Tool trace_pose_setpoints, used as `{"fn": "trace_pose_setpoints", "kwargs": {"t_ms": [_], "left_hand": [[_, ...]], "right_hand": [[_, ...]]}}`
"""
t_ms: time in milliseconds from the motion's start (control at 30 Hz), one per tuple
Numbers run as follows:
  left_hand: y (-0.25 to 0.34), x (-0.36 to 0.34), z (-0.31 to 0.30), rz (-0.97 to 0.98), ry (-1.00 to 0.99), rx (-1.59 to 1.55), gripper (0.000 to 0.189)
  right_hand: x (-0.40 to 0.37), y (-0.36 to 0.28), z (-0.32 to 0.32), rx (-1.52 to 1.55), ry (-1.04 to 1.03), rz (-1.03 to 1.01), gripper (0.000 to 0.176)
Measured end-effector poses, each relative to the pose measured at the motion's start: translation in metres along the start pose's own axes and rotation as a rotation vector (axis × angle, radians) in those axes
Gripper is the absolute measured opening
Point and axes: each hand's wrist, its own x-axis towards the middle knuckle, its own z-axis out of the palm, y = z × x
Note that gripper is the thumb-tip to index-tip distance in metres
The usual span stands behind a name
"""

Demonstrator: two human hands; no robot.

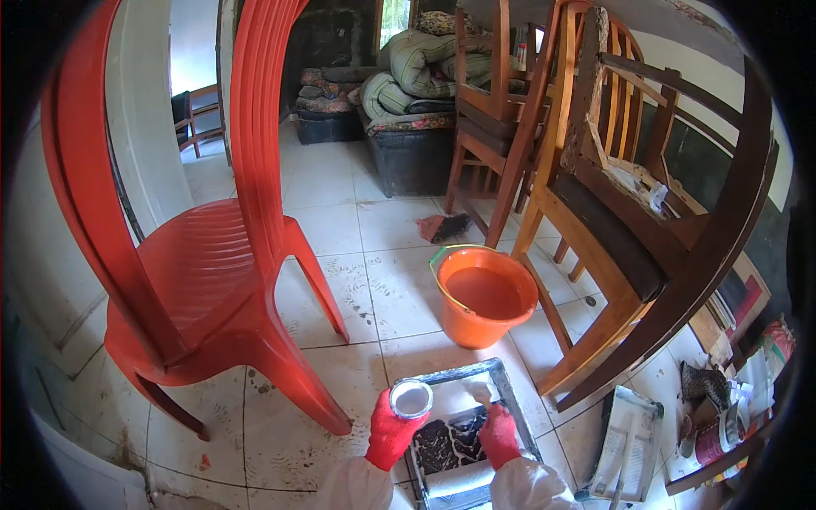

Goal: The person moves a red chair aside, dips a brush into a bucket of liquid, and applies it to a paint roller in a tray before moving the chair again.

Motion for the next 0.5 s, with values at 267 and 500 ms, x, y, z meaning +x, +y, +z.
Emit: {"fn": "trace_pose_setpoints", "kwargs": {"t_ms": [267,500], "left_hand": [[-0.012,-0.003,0.004,0.004,-0.005,0.072,0.056],[-0.027,-0.006,0.011,0.017,-0.021,0.111,0.058]], "right_hand": [[-0.036,-0.044,0.026,0.186,0.055,-0.370,0.006],[-0.043,-0.018,-0.027,0.410,-0.052,0.061,0.015]]}}
